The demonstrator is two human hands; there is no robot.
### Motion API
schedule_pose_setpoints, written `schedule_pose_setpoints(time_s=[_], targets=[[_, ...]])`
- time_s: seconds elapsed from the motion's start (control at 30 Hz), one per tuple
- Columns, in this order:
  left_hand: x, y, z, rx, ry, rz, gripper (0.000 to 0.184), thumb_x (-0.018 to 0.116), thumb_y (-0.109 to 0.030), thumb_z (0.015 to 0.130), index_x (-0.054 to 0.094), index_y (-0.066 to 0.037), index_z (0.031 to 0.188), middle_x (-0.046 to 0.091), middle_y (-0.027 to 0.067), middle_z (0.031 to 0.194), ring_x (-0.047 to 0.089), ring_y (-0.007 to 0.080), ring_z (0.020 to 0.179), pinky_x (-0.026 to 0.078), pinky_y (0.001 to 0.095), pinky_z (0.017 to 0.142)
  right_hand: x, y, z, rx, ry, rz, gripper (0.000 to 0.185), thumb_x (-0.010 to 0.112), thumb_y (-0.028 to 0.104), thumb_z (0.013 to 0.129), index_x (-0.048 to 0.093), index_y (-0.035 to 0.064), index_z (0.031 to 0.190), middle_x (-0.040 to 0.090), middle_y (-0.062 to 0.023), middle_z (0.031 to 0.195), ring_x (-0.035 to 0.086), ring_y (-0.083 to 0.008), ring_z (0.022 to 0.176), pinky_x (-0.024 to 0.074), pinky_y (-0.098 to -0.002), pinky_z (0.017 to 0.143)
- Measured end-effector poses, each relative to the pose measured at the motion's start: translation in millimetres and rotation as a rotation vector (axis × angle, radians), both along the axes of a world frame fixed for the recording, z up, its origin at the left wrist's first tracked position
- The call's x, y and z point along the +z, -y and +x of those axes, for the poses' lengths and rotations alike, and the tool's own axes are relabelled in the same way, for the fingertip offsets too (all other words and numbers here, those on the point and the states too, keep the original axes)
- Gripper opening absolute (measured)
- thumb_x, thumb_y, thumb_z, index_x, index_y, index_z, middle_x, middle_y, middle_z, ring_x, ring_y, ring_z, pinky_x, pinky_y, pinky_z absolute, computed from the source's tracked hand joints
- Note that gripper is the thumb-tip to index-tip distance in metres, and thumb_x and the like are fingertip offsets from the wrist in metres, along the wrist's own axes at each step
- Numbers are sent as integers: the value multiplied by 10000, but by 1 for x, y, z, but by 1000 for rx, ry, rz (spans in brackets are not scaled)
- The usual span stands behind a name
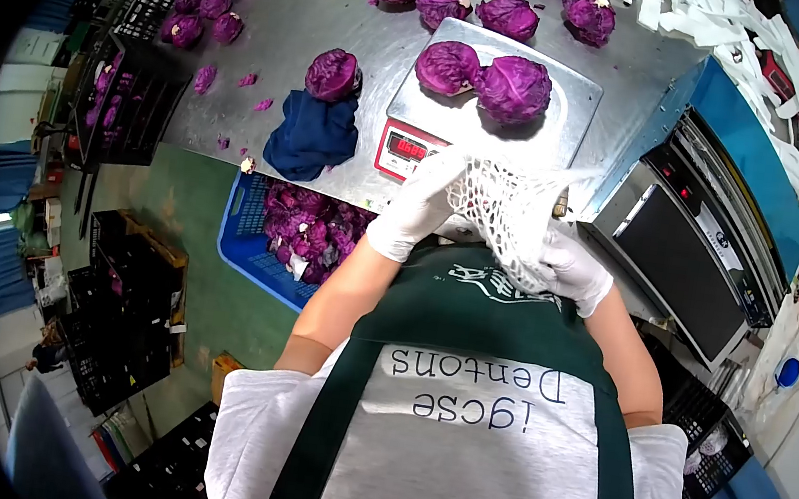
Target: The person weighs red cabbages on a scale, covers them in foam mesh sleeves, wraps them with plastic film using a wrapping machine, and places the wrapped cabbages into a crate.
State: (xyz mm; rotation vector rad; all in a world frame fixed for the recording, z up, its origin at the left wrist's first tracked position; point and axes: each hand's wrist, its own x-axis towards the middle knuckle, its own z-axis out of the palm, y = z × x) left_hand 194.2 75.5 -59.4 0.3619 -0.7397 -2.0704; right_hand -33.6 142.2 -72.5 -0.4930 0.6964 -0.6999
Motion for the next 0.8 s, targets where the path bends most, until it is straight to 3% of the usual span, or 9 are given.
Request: schedule_pose_setpoints(time_s=[0.1, 0.17, 0.23, 0.33, 0.43, 0.57, 0.63, 0.7, 0.8], targets=[[2, -6, 1, -114, -239, 215, 551, 515, -281, 963, 356, -24, 1424, 475, 122, 1380, 470, 228, 1272, 356, 395, 1078, -21, 12, -14, 93, -21, -178, 228, 547, 202, 968, 605, -10, 1029, 572, 6, 752, 462, -80, 581, 393, -191, 574], [-2, -15, 2, -223, -475, 445, 676, 550, -406, 939, 287, -103, 1483, 407, 144, 1449, 436, 273, 1305, 346, 457, 1090, -21, 18, -13, -136, -114, -73, 276, 525, 209, 980, 588, -23, 1117, 631, -26, 889, 564, -99, 723, 464, -222, 691], [-22, -23, 7, -304, -621, 485, 734, 603, -403, 904, 275, -100, 1487, 399, 151, 1456, 423, 284, 1321, 384, 462, 1068, -24, 33, -19, -279, 106, -57, 340, 484, 204, 994, 540, -25, 1239, 609, -131, 1229, 583, -212, 1148, 456, -351, 999], [-4, -13, 6, -243, -52, 302, 688, 663, -114, 855, 314, 7, 1436, 486, 152, 1374, 513, 241, 1240, 428, 356, 1040, -39, 42, -31, -521, 399, 264, 393, 482, 222, 994, 481, -26, 1299, 590, -129, 1258, 573, -231, 1167, 425, -372, 1045], [-4, 29, 35, -80, 629, -24, 387, 654, -35, 828, 566, 22, 1200, 662, 89, 1078, 628, 157, 988, 507, 292, 870, 4, 60, -31, -423, 316, -78, 395, 524, 197, 967, 487, -33, 1286, 592, -130, 1249, 574, -227, 1154, 418, -357, 1038], [36, 89, 45, 406, 1504, -483, 277, 653, -209, 852, 634, 1, 1032, 690, 115, 846, 667, 164, 817, 512, 312, 721, -22, 109, -30, -579, -1007, -694, 238, 681, 196, 868, 607, 26, 1017, 608, -39, 867, 562, -89, 817, 454, -252, 729], [23, 130, 45, 493, 1770, -697, 409, 578, -387, 860, 629, -33, 1058, 675, 199, 967, 661, 286, 959, 501, 383, 832, -25, 144, -14, -782, -1191, -716, 233, 681, 223, 865, 621, 49, 1007, 636, -73, 850, 597, -126, 789, 477, -285, 709], [21, 163, 44, 420, 1804, -543, 495, 508, -464, 878, 628, -35, 1093, 662, 218, 1056, 618, 375, 1035, 468, 421, 896, -41, 179, -1, -891, -1137, -608, 225, 664, 253, 878, 638, 45, 962, 666, -112, 876, 631, -189, 819, 485, -314, 754], [-25, 190, 46, 158, 1476, -478, 554, 431, -462, 944, 589, -4, 1213, 653, 188, 1145, 632, 287, 1038, 465, 375, 905, -89, 201, 2, -554, -1006, -349, 461, 548, 354, 964, 573, 4, 1263, 624, -109, 1211, 563, -165, 1105, 421, -286, 952]])
